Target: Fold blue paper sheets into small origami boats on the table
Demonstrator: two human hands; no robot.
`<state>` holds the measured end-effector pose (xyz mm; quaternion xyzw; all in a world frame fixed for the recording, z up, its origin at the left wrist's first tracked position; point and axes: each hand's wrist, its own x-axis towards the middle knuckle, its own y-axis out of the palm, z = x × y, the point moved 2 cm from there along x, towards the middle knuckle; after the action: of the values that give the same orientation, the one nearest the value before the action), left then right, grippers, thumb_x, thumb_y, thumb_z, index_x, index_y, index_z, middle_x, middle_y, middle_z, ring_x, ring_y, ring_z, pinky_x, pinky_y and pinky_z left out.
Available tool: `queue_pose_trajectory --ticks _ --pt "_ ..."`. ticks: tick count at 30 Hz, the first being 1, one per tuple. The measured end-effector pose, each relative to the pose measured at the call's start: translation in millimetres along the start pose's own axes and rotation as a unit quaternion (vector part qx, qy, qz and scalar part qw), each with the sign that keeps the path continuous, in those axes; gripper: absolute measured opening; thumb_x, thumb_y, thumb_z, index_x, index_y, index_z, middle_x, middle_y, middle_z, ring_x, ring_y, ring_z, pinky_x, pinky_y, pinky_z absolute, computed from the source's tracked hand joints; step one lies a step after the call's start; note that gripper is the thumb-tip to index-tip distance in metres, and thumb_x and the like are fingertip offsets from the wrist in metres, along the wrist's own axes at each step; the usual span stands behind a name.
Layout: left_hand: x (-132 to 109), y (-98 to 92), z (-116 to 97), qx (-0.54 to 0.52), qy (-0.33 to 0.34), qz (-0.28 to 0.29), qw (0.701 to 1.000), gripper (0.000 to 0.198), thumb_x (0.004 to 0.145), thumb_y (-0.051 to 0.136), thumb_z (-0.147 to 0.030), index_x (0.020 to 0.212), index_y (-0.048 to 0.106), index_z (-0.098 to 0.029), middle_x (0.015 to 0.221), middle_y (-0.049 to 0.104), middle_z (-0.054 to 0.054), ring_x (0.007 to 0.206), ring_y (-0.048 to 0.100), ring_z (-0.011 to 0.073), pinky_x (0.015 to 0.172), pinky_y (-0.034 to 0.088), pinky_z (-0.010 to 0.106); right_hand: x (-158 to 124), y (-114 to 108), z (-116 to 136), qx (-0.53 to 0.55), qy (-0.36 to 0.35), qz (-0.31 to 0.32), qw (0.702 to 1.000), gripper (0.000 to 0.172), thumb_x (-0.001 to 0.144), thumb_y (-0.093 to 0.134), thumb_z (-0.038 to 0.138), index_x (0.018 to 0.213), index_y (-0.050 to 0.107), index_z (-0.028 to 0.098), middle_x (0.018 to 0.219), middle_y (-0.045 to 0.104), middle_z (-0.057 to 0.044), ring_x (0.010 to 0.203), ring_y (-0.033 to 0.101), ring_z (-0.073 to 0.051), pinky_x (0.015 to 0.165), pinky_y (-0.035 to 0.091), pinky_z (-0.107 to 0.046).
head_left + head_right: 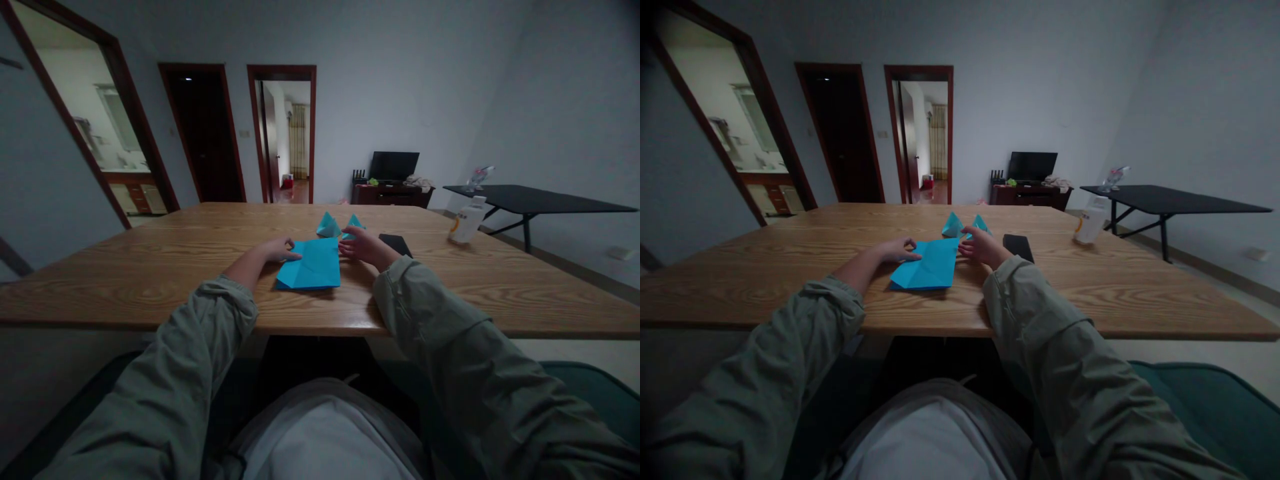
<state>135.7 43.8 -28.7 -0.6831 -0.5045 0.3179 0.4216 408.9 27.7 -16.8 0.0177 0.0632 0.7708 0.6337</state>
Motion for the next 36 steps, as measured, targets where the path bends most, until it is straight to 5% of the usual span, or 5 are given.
queue_pose_trajectory --ticks 8,14,18,27,36 --pt "9.2 5.4 0.7 -0.140 0.005 -0.029 0.990 0.095 0.055 0.085 -0.046 0.135 0.041 -0.019 0.129 0.058 0.017 0.110 0.060 0.0270 0.083 0.049 0.030 -14.1 23.5 -6.8 -0.214 0.032 0.053 0.975 0.024 0.069 0.079 0.026 0.068 0.056 0.020 0.057 0.059 -0.001 0.051 0.054 -0.014 0.043 0.046 -0.024" --pt "5.5 2.0 -8.4 -0.437 0.057 0.005 0.897 0.090 0.059 0.087 -0.032 0.136 0.039 -0.024 0.108 0.070 0.009 0.089 0.068 0.0203 0.078 0.053 0.033 -12.3 13.2 -0.3 -0.153 -0.032 0.062 0.986 0.012 0.079 0.069 0.026 0.089 0.067 0.020 0.085 0.071 -0.006 0.070 0.064 -0.019 0.057 0.052 -0.029" --pt "-2.2 5.5 -12.9 -0.446 0.050 0.073 0.890 0.062 0.059 0.086 -0.031 0.114 0.060 -0.019 0.100 0.071 0.009 0.075 0.067 0.0178 0.067 0.053 0.030 -11.0 3.9 -0.2 -0.115 -0.057 0.049 0.991 0.013 0.077 0.067 0.019 0.090 0.068 0.020 0.087 0.072 -0.005 0.072 0.064 -0.018 0.060 0.052 -0.029" --pt "-7.1 -2.4 -18.9 -0.536 0.022 0.038 0.843 0.012 0.072 0.063 -0.014 0.083 0.060 -0.016 0.073 0.062 0.001 0.064 0.061 0.0123 0.064 0.052 0.027 -19.0 7.2 5.7 -0.120 -0.135 0.056 0.982 0.012 0.069 0.074 0.023 0.080 0.075 0.019 0.082 0.073 -0.005 0.073 0.061 -0.017 0.072 0.050 -0.031" --pt "-19.3 4.0 -31.8 -0.464 0.018 0.121 0.878 0.035 0.069 0.072 -0.024 0.103 0.063 -0.022 0.080 0.065 0.001 0.061 0.060 0.0122 0.055 0.048 0.023 -13.8 6.1 3.9 -0.210 -0.201 0.068 0.954 0.006 0.068 0.077 0.021 0.074 0.077 0.021 0.091 0.074 -0.007 0.090 0.064 -0.024 0.090 0.047 -0.041"
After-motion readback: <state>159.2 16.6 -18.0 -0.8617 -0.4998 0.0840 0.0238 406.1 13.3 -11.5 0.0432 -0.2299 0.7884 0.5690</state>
